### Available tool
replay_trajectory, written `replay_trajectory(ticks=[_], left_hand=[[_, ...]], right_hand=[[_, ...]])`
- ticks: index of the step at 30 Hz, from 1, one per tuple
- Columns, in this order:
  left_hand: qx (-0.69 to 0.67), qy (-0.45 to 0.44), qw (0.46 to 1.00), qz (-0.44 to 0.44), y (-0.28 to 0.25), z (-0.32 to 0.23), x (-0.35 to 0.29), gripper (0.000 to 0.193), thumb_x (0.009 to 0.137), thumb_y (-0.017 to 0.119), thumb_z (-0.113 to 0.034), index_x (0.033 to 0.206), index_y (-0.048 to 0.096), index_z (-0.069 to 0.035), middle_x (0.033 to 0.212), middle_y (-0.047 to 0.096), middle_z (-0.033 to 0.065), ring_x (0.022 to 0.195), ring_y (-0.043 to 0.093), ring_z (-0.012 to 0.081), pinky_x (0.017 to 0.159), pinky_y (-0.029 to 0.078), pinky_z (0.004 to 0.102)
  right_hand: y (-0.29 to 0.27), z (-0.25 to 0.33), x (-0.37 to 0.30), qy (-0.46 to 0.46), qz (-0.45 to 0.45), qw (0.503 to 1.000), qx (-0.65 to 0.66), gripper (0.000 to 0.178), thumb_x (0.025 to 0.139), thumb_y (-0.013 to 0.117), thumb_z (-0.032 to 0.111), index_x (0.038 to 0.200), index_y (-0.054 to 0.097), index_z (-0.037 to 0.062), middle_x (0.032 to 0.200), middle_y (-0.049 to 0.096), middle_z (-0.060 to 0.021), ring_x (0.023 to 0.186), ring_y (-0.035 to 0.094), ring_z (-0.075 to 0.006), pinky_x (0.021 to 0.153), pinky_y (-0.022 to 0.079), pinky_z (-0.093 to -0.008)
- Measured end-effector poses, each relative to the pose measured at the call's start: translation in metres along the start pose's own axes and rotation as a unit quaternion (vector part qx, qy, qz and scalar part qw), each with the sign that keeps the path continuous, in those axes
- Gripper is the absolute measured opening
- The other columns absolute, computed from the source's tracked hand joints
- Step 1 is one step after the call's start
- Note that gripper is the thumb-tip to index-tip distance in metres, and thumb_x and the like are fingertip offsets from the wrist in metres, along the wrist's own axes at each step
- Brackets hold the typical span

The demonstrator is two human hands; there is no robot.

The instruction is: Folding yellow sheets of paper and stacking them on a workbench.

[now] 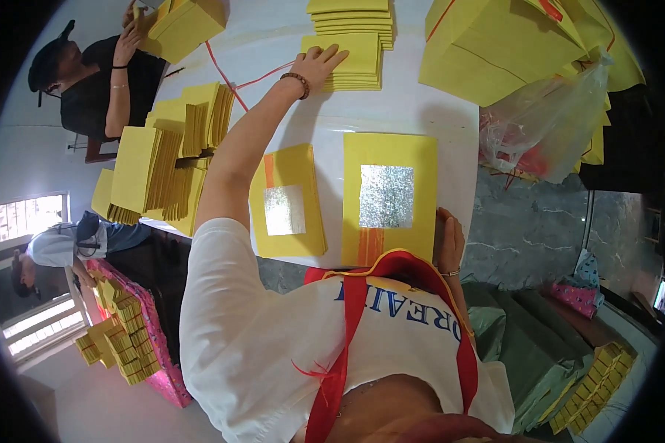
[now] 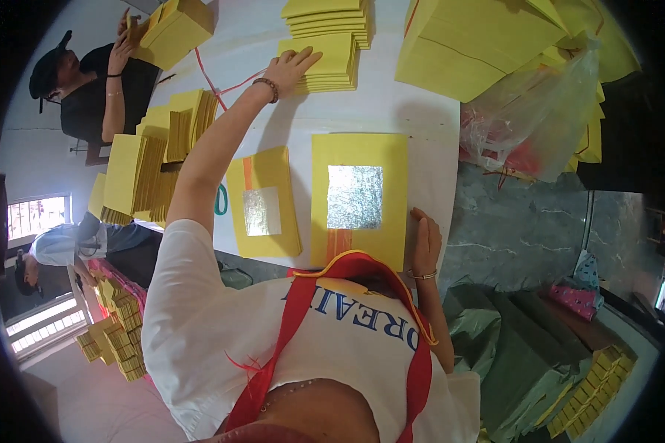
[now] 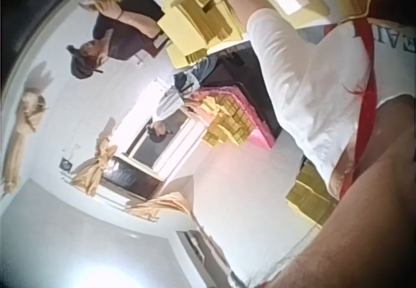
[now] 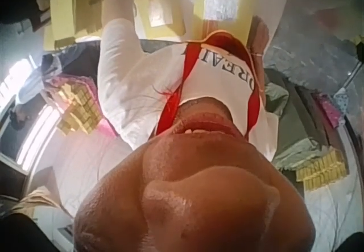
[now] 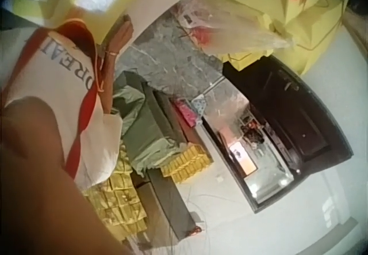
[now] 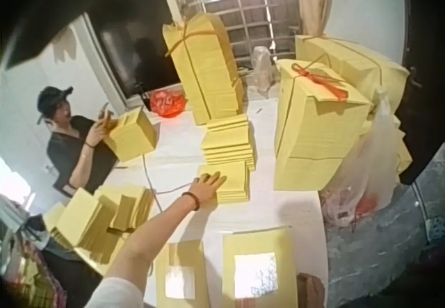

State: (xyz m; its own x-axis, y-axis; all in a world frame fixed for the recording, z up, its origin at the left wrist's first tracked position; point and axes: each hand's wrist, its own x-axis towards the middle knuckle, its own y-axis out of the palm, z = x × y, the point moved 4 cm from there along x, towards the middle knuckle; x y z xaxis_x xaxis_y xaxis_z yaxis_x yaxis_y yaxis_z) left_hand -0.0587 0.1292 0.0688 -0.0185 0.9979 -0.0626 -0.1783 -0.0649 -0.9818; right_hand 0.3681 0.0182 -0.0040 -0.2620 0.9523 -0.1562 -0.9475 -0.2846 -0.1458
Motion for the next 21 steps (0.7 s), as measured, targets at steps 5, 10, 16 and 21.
replay_trajectory(ticks=[5,10,16,21], left_hand=[[0.035,-0.013,0.998,-0.059,0.018,0.003,-0.001,0.074,0.077,0.056,-0.014,0.14,0.019,-0.027,0.145,0.022,0.004,0.123,0.035,0.0283,0.097,0.034,0.0442],[-0.037,-0.007,0.999,0.034,-0.006,0.002,-0.001,0.08,0.072,0.063,-0.022,0.14,0.02,-0.027,0.144,0.025,0.0062,0.126,0.031,0.0311,0.1,0.029,0.0448],[0.027,-0.013,0.998,-0.052,-0.022,-0.005,-0.012,0.081,0.071,0.063,-0.02,0.139,0.02,-0.029,0.143,0.026,0.0071,0.125,0.032,0.0331,0.101,0.027,0.0483],[-0.031,-0.031,0.987,-0.151,-0.046,-0.025,-0.046,0.068,0.075,0.058,-0.017,0.136,0.031,-0.023,0.137,0.036,0.0115,0.121,0.038,0.0333,0.099,0.031,0.0455]], right_hand=[[0.001,-0.002,0.001,-0.004,0.008,1.0,0.004,0.036,0.096,0.037,0.023,0.107,0.059,-0.0034,0.107,0.061,-0.0149,0.102,0.055,-0.0231,0.092,0.039,-0.0324],[-0.007,0.019,0.008,0.041,0.032,0.996,0.065,0.036,0.096,0.04,0.024,0.111,0.056,-0.0039,0.107,0.06,-0.0122,0.102,0.055,-0.0185,0.092,0.039,-0.0298],[-0.008,0.047,0.004,-0.017,0.04,0.996,0.075,0.026,0.092,0.049,0.015,0.111,0.057,-0.0008,0.11,0.059,-0.0092,0.104,0.054,-0.0158,0.092,0.039,-0.028],[-0.004,0.079,0.005,-0.129,0.078,0.988,-0.036,0.029,0.087,0.054,0.018,0.113,0.056,0.0031,0.114,0.059,-0.0069,0.108,0.052,-0.0185,0.093,0.036,-0.033]])
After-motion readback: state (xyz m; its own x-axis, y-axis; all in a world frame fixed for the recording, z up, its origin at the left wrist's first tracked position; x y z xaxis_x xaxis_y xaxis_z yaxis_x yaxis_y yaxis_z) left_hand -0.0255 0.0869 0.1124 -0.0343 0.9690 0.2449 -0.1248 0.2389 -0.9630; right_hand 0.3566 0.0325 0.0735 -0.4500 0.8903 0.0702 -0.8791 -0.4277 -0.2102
